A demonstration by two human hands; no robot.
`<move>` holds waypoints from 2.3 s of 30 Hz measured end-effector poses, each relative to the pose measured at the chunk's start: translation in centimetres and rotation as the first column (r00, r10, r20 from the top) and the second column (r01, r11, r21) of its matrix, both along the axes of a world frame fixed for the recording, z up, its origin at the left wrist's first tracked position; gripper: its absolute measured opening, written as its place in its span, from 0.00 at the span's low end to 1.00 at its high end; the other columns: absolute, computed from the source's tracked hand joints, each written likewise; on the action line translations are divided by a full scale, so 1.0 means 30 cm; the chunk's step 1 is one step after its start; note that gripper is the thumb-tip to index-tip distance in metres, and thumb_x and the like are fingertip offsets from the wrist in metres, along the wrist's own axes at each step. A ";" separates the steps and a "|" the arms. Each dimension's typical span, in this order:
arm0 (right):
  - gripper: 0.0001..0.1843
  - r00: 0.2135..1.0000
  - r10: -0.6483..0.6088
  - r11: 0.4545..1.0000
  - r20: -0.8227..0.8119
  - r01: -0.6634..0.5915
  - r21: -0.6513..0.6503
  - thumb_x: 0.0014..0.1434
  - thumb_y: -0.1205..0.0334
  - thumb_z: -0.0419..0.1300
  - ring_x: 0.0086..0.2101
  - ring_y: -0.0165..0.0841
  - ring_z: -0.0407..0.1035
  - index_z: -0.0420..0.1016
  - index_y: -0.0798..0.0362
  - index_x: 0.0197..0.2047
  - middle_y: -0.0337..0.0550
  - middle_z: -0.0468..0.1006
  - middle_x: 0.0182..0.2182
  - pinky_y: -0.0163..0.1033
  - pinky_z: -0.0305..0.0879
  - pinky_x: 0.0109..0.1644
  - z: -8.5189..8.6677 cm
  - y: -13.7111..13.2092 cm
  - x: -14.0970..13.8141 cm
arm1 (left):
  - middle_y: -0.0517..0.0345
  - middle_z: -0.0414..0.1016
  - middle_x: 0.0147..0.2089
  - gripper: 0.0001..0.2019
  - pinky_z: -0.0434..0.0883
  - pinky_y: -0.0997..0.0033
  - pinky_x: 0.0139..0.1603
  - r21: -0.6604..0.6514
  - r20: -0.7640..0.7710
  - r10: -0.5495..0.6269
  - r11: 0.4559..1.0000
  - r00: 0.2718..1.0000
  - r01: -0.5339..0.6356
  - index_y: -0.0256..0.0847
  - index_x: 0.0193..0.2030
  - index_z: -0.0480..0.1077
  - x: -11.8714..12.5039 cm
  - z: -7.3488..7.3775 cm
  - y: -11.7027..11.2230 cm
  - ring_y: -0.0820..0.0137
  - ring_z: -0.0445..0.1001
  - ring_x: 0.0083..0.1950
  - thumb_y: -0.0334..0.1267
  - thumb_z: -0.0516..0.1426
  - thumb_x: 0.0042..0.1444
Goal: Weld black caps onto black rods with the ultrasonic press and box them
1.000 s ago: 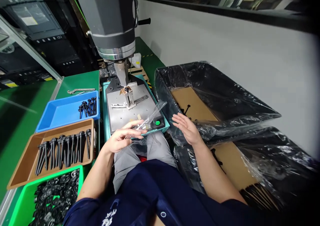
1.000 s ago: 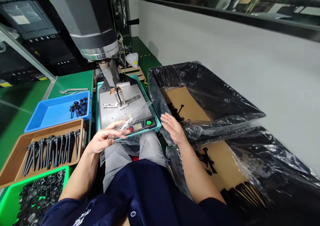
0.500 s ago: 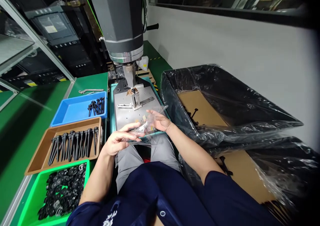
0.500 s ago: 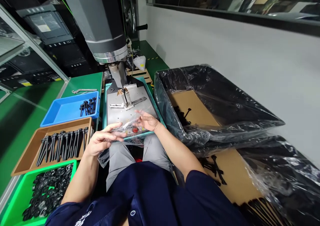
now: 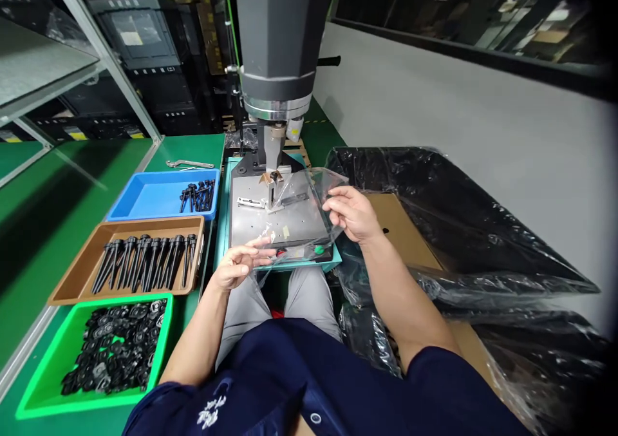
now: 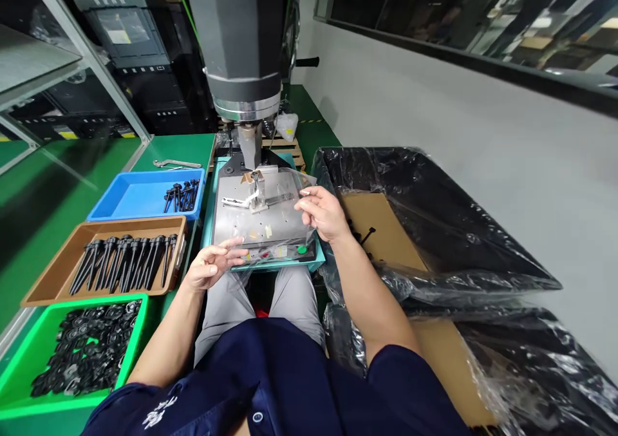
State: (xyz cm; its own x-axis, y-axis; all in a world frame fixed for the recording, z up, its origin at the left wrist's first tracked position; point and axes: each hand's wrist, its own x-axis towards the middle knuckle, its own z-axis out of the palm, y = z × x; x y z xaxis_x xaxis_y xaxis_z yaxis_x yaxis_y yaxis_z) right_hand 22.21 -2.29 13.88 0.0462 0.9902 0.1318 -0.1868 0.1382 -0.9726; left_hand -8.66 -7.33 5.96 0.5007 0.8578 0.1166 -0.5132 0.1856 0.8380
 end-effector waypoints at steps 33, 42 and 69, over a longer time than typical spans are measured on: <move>0.26 0.980 -0.137 0.989 0.143 0.142 -0.026 0.46 0.39 0.72 0.15 0.24 0.64 0.76 0.54 0.34 0.37 0.74 0.21 0.26 0.53 0.13 -0.038 -0.107 0.048 | 0.62 0.74 0.29 0.16 0.73 0.78 0.28 -0.069 -0.092 0.758 0.643 0.646 -0.763 0.40 0.34 0.66 0.067 0.159 0.227 0.76 0.76 0.27 0.48 0.65 0.52; 0.26 0.900 -0.224 0.974 0.374 0.201 0.100 0.55 0.37 0.66 0.14 0.26 0.64 0.79 0.54 0.40 0.35 0.72 0.19 0.29 0.60 0.15 -0.063 -0.128 0.051 | 0.66 0.66 0.24 0.12 0.64 0.78 0.23 0.637 -0.037 0.913 0.335 0.406 -0.694 0.43 0.39 0.66 0.023 0.250 0.270 0.79 0.64 0.19 0.49 0.53 0.66; 0.29 0.994 0.014 0.998 0.109 -0.007 -0.066 0.46 0.35 0.71 0.17 0.26 0.65 0.75 0.54 0.33 0.37 0.73 0.20 0.29 0.58 0.16 -0.070 0.023 0.022 | 0.66 0.66 0.19 0.10 0.62 0.75 0.25 0.611 -0.315 0.825 0.555 0.469 -0.564 0.44 0.36 0.69 0.005 0.365 0.291 0.75 0.64 0.18 0.47 0.56 0.64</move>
